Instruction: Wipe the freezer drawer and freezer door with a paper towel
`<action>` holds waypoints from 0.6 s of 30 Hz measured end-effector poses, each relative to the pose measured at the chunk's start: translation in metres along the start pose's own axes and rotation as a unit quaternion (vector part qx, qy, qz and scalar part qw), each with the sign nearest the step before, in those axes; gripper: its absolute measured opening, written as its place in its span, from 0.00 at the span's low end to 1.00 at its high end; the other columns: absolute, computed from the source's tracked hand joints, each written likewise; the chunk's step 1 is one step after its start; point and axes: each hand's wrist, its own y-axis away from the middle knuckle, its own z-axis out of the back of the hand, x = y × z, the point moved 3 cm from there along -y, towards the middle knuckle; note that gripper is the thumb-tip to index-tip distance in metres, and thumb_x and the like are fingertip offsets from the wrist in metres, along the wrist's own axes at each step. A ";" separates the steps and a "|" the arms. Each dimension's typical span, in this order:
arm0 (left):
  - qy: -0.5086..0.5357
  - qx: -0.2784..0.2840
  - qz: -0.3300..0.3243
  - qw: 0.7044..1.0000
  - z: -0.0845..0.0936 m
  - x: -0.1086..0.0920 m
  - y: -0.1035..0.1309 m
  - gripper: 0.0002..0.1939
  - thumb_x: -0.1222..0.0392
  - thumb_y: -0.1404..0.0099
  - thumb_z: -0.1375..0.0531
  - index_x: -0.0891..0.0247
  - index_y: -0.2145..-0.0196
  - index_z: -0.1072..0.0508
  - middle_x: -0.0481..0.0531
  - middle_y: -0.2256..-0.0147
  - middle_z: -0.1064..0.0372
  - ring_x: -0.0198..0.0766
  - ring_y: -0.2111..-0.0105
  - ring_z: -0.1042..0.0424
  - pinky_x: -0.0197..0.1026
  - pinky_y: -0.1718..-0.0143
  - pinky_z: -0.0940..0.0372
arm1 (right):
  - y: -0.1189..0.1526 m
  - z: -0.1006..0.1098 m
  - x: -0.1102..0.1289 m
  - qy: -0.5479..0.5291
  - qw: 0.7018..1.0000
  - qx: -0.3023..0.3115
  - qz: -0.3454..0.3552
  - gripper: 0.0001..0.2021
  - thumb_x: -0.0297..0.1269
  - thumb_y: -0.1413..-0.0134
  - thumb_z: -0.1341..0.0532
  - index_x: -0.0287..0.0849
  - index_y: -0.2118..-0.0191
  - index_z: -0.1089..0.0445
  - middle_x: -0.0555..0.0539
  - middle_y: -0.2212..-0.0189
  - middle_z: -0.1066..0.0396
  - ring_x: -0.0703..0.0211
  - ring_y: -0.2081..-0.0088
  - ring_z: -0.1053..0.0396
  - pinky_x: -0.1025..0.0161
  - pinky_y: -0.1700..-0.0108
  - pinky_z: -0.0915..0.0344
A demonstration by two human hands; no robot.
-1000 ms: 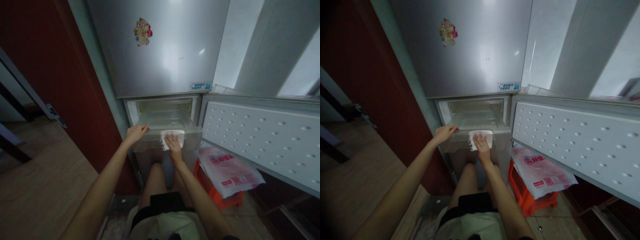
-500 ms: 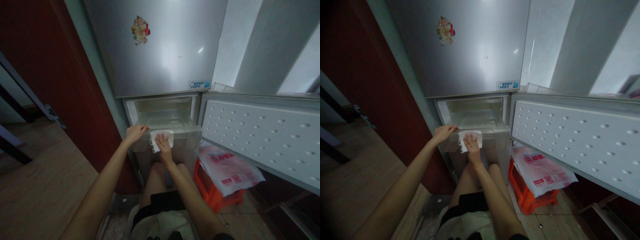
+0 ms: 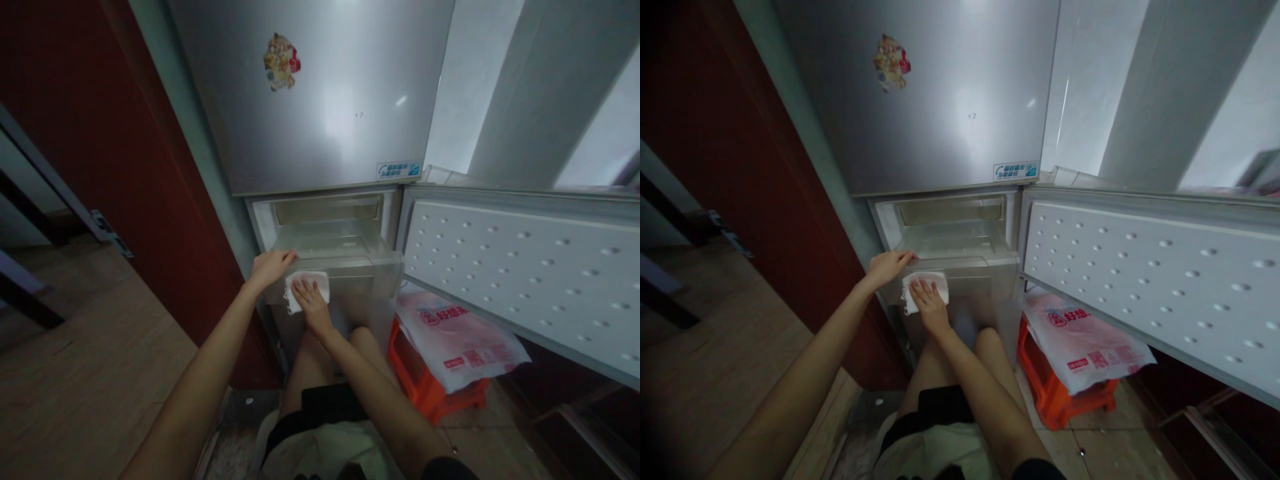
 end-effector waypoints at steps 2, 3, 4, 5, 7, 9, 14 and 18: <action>-0.004 0.001 -0.001 1.000 0.000 0.000 0.000 0.27 0.42 0.31 0.60 0.47 0.53 0.24 0.52 0.54 0.23 0.51 0.52 0.27 0.46 0.56 0.35 | 0.014 -0.009 -0.001 0.000 1.000 0.016 0.022 0.23 0.25 0.36 0.53 0.39 0.38 0.41 0.43 0.38 0.44 0.57 0.32 0.61 0.45 0.32 0.55; -0.005 0.001 -0.002 1.000 0.000 0.000 0.001 0.27 0.42 0.31 0.60 0.48 0.53 0.25 0.52 0.54 0.23 0.51 0.52 0.27 0.46 0.56 0.35 | 0.022 -0.012 -0.002 0.000 0.999 0.021 0.033 0.22 0.25 0.36 0.52 0.38 0.38 0.40 0.43 0.38 0.44 0.56 0.32 0.61 0.44 0.33 0.54; -0.006 -0.001 -0.004 1.000 0.001 0.000 0.001 0.27 0.42 0.31 0.60 0.48 0.53 0.25 0.52 0.54 0.24 0.52 0.52 0.27 0.46 0.56 0.35 | 0.029 -0.016 -0.004 0.001 0.999 0.025 0.044 0.22 0.25 0.36 0.52 0.37 0.39 0.40 0.42 0.38 0.44 0.56 0.32 0.62 0.44 0.33 0.52; -0.007 -0.003 -0.007 1.000 0.001 0.000 0.001 0.28 0.42 0.31 0.60 0.48 0.53 0.25 0.52 0.54 0.24 0.52 0.52 0.27 0.46 0.56 0.35 | 0.036 -0.018 -0.005 0.003 0.998 0.027 0.055 0.21 0.25 0.36 0.53 0.37 0.39 0.39 0.43 0.38 0.44 0.56 0.32 0.61 0.44 0.34 0.51; -0.006 -0.005 -0.011 1.000 0.001 0.000 0.002 0.28 0.42 0.31 0.61 0.48 0.53 0.25 0.52 0.54 0.24 0.52 0.52 0.27 0.47 0.56 0.36 | 0.046 -0.018 -0.006 0.005 0.997 0.029 0.076 0.21 0.25 0.35 0.54 0.37 0.40 0.39 0.43 0.38 0.43 0.56 0.32 0.60 0.44 0.35 0.49; -0.004 -0.003 -0.010 1.000 0.001 0.000 0.002 0.28 0.42 0.31 0.61 0.48 0.53 0.24 0.52 0.54 0.23 0.52 0.52 0.27 0.47 0.57 0.36 | 0.051 -0.012 -0.006 0.002 0.996 0.024 0.088 0.21 0.25 0.34 0.56 0.37 0.40 0.38 0.44 0.39 0.41 0.57 0.32 0.59 0.45 0.35 0.47; 0.001 0.000 -0.006 1.000 0.000 0.000 0.001 0.27 0.42 0.31 0.60 0.48 0.53 0.25 0.52 0.54 0.23 0.52 0.53 0.26 0.46 0.57 0.36 | 0.030 0.015 0.002 -0.012 0.999 0.008 0.053 0.22 0.26 0.33 0.56 0.39 0.38 0.41 0.45 0.39 0.42 0.58 0.32 0.59 0.46 0.33 0.51; 0.003 0.000 -0.001 1.000 0.001 -0.001 0.002 0.27 0.42 0.31 0.60 0.48 0.53 0.25 0.52 0.53 0.24 0.51 0.52 0.27 0.45 0.55 0.36 | 0.004 0.019 0.002 -0.002 1.000 0.000 0.022 0.22 0.26 0.34 0.54 0.40 0.37 0.42 0.44 0.38 0.43 0.57 0.32 0.58 0.46 0.32 0.54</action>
